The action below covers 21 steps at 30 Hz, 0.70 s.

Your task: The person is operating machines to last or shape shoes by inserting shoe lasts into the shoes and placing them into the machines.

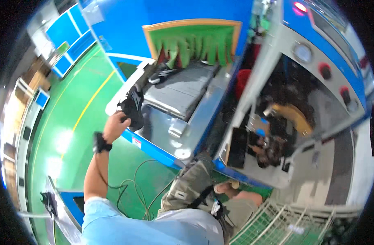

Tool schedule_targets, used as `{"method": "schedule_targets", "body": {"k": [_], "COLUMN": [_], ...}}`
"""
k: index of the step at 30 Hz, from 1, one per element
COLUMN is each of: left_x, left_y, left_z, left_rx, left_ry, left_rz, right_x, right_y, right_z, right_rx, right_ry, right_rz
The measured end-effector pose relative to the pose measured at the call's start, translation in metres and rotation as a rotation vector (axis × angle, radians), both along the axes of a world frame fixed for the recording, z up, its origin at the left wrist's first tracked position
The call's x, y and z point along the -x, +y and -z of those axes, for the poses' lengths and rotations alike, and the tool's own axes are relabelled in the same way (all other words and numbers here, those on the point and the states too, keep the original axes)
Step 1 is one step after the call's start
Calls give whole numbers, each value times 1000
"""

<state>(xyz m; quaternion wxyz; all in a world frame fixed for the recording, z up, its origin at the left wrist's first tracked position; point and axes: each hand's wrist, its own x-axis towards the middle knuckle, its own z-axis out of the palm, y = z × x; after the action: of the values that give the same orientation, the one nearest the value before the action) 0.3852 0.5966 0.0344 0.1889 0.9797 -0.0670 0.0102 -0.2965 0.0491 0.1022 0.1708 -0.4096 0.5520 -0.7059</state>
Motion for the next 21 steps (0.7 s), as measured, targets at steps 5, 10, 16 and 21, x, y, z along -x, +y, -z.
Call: {"method": "schedule_targets", "body": {"k": [5, 10, 16, 21], "left_x": [-46, -187, -330, -295], "left_y": [17, -77, -137, -166], "left_z": [-52, -37, 133, 115], "left_rx": [-557, -228, 463, 305], "left_ry": [452, 45, -304, -364], "left_rz": [76, 218, -101, -203], "right_x": [-189, -319, -352, -339], "right_y": [-7, 53, 77, 76], "right_z": [-15, 19, 31, 64], "right_rx": [-743, -589, -732, -614], "right_ry": [-160, 310, 660, 789], "right_rz": [-679, -809, -1126, -1309]}}
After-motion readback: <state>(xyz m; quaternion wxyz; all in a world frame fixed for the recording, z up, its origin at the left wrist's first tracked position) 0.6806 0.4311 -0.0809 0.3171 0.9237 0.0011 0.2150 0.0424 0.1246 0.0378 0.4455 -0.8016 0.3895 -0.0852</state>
